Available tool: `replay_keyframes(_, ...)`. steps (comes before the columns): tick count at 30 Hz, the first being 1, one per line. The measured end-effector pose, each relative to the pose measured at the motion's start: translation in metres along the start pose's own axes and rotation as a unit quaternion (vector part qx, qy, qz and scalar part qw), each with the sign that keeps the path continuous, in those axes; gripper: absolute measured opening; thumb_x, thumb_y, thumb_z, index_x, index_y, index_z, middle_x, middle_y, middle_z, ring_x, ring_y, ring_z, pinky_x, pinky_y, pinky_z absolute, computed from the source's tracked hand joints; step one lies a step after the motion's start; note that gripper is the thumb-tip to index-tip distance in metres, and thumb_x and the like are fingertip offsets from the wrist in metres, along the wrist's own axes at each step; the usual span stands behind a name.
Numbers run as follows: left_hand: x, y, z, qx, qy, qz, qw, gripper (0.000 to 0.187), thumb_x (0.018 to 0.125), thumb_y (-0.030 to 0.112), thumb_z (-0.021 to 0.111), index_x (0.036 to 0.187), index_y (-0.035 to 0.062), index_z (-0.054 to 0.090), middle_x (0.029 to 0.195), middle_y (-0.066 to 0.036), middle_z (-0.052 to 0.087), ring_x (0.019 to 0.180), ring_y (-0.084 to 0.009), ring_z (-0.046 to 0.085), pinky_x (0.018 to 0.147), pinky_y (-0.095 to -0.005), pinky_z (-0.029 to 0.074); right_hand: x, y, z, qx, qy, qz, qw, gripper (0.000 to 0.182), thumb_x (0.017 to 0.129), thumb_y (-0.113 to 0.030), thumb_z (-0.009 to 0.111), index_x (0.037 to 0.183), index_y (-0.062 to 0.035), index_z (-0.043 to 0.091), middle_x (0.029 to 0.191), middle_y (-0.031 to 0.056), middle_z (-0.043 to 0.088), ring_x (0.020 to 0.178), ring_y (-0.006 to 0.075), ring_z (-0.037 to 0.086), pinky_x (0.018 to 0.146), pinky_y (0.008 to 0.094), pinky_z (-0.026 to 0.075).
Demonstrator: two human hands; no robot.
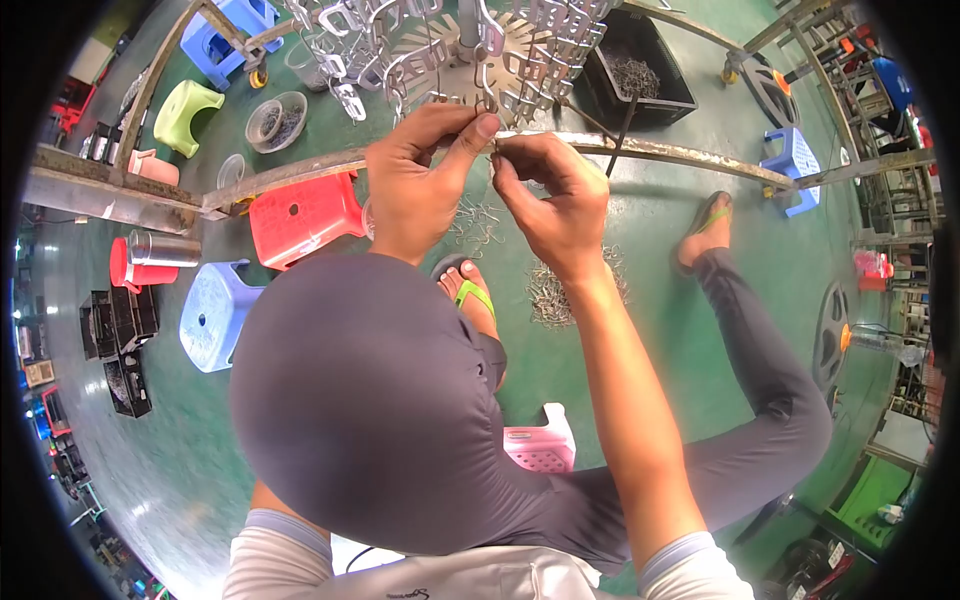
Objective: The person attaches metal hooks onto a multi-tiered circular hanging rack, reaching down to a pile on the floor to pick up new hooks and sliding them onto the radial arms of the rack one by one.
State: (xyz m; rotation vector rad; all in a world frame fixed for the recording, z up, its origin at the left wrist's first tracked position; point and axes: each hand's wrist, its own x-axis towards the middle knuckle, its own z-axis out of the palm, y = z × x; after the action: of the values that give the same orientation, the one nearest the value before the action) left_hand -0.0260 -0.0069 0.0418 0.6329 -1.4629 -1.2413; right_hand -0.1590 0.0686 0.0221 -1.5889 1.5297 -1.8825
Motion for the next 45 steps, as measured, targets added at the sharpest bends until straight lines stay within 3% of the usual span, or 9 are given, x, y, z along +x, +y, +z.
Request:
replay_keyframes(11,-0.030,-0.015,-0.004,0.167,-0.007,0.047,0.985,0.017,0.089,0.002,0.080,0.105,0.0004,0.078,0.096,-0.009,0.076,0.082,-0.0191,0.073,0.074,-0.0316,0.056,0.013,-0.003,-0.009,-0.055,-0.042,0.074,0.995,0.013,0.085,-0.005,0.079,0.096,0.0012,0.075,0.084,0.0123,0.077,0.077,0.0188,0.077,0.073,0.0308,0.061)
replay_keyframes(16,-0.031,-0.013,0.000,0.184,0.011,0.061,0.981,0.015,0.089,0.001,0.078,0.104,0.0015,0.076,0.095,-0.007,0.075,0.083,-0.0145,0.070,0.078,-0.0288,0.055,0.018,-0.016,-0.012,-0.083,-0.073,0.092,0.990,0.014,0.086,-0.007,0.079,0.097,0.0012,0.076,0.084,0.0131,0.077,0.078,0.0200,0.078,0.073,0.0312,0.061)
replay_keyframes(25,-0.032,-0.018,0.002,0.139,0.020,0.097,0.985,0.015,0.083,0.000,0.080,0.097,0.0028,0.076,0.085,-0.007,0.073,0.069,-0.0155,0.064,0.064,-0.0296,0.050,0.035,-0.056,-0.019,-0.181,-0.149,0.107,0.966,0.026,0.088,-0.017,0.077,0.102,0.0055,0.078,0.086,0.0202,0.077,0.076,0.0254,0.078,0.073,0.0359,0.061)
replay_keyframes(30,-0.030,-0.021,0.005,0.154,0.024,0.105,0.982,0.014,0.084,0.002,0.080,0.097,0.0037,0.076,0.085,-0.007,0.073,0.068,-0.0160,0.065,0.063,-0.0311,0.050,0.059,-0.074,-0.010,-0.252,-0.159,0.143,0.944,0.025,0.085,-0.016,0.074,0.091,0.0078,0.079,0.071,0.0254,0.071,0.064,0.0345,0.074,0.066,0.0393,0.058)
replay_keyframes(33,-0.028,-0.028,0.009,0.172,0.036,0.116,0.978,0.012,0.086,0.007,0.081,0.095,0.0019,0.075,0.085,-0.006,0.074,0.069,-0.0156,0.067,0.063,-0.0313,0.052,0.070,-0.069,-0.008,-0.301,-0.186,0.176,0.919,0.027,0.087,-0.017,0.077,0.094,0.0087,0.079,0.072,0.0158,0.076,0.061,0.0165,0.071,0.062,0.0321,0.055)
replay_keyframes(36,-0.038,-0.018,0.009,0.146,0.019,-0.147,0.978,0.019,0.093,0.016,0.079,0.100,-0.0008,0.073,0.088,-0.009,0.074,0.074,-0.0173,0.070,0.066,-0.0323,0.056,0.079,-0.063,-0.011,-0.315,-0.186,0.188,0.911,0.026,0.088,-0.018,0.078,0.093,0.0077,0.080,0.072,0.0141,0.076,0.060,0.0156,0.071,0.061,0.0313,0.056)
replay_keyframes(39,-0.020,-0.045,0.004,-0.201,0.069,-0.350,0.912,0.027,0.100,0.022,0.073,0.109,-0.0026,0.069,0.098,-0.012,0.074,0.081,-0.0200,0.073,0.071,-0.0344,0.059,0.083,-0.055,-0.013,-0.257,-0.163,0.206,0.930,0.024,0.086,-0.017,0.074,0.090,0.0065,0.080,0.067,0.0201,0.073,0.061,0.0247,0.074,0.062,0.0365,0.057)
replay_keyframes(40,-0.016,-0.050,0.002,-0.308,0.070,-0.336,0.887,0.027,0.104,0.023,0.067,0.116,-0.0010,0.066,0.108,-0.014,0.072,0.092,-0.0232,0.073,0.081,-0.0371,0.061,0.084,-0.057,-0.013,-0.244,-0.156,0.238,0.927,0.025,0.088,-0.018,0.075,0.092,0.0057,0.081,0.064,0.0156,0.072,0.057,0.0187,0.072,0.060,0.0346,0.056)
replay_keyframes(45,0.013,-0.068,0.001,-0.385,0.035,-0.348,0.854,0.024,0.103,0.021,0.069,0.113,-0.0010,0.067,0.110,-0.015,0.072,0.105,-0.0246,0.071,0.092,-0.0378,0.059,0.096,-0.061,-0.011,-0.280,-0.172,0.274,0.904,0.026,0.089,-0.019,0.075,0.093,0.0053,0.081,0.063,0.0135,0.072,0.054,0.0181,0.071,0.060,0.0347,0.056)
